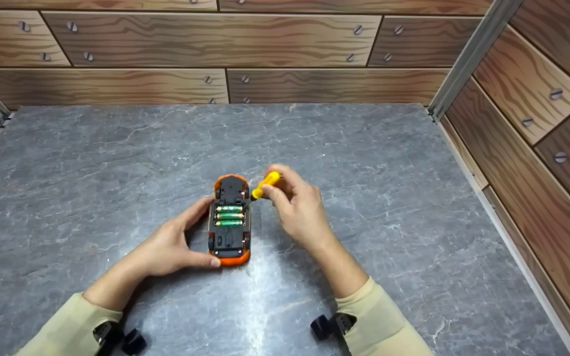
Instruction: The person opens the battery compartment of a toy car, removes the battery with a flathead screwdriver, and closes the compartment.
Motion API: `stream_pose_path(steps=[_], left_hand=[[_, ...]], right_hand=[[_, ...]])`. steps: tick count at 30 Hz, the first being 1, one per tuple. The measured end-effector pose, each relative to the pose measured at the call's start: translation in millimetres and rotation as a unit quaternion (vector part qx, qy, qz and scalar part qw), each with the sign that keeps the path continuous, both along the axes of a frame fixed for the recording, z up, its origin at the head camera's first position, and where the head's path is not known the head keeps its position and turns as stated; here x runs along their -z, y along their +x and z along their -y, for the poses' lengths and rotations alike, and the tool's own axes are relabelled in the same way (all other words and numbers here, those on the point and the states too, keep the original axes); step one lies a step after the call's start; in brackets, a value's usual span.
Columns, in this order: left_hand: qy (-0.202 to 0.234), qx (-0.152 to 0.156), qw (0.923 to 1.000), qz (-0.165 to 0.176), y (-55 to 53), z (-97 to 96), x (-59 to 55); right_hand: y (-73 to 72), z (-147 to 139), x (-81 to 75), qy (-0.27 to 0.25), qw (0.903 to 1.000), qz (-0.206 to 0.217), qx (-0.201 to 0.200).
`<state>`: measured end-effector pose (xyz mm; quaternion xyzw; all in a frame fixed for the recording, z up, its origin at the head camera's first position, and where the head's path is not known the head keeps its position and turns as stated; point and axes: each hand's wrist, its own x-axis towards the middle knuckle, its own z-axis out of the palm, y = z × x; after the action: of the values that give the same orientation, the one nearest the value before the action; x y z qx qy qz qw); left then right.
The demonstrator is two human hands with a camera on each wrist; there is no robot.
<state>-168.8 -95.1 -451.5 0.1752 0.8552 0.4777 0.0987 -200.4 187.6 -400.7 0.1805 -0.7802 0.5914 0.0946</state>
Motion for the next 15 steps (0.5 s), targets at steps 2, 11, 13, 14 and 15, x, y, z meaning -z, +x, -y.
stream_pose_path(steps=[2,11,13,14,15], left_hand=[[-0.001,-0.001,1.0000,-0.003,-0.5,0.0,-0.2],[0.005,-0.004,1.0000,0.006,0.3,0.4,0.3],[0.006,-0.004,0.9999,0.008,0.3,0.2,0.4],[0.007,-0.003,0.9999,0.008,0.1,0.0,0.2],[0.007,-0.004,0.9999,0.008,0.0,-0.1,-0.4]], right_hand=[[-1.4,-1,0.3,-0.009,0.9999,0.004,0.000],[-11.0,-10,8.4,-0.059,0.9980,0.020,-0.009],[-13.2,-13,11.0,-0.076,0.9966,0.029,-0.012],[-14.1,-14,11.9,-0.084,0.9958,0.034,-0.013],[-14.7,-15,12.3,-0.090,0.9952,0.038,-0.012]])
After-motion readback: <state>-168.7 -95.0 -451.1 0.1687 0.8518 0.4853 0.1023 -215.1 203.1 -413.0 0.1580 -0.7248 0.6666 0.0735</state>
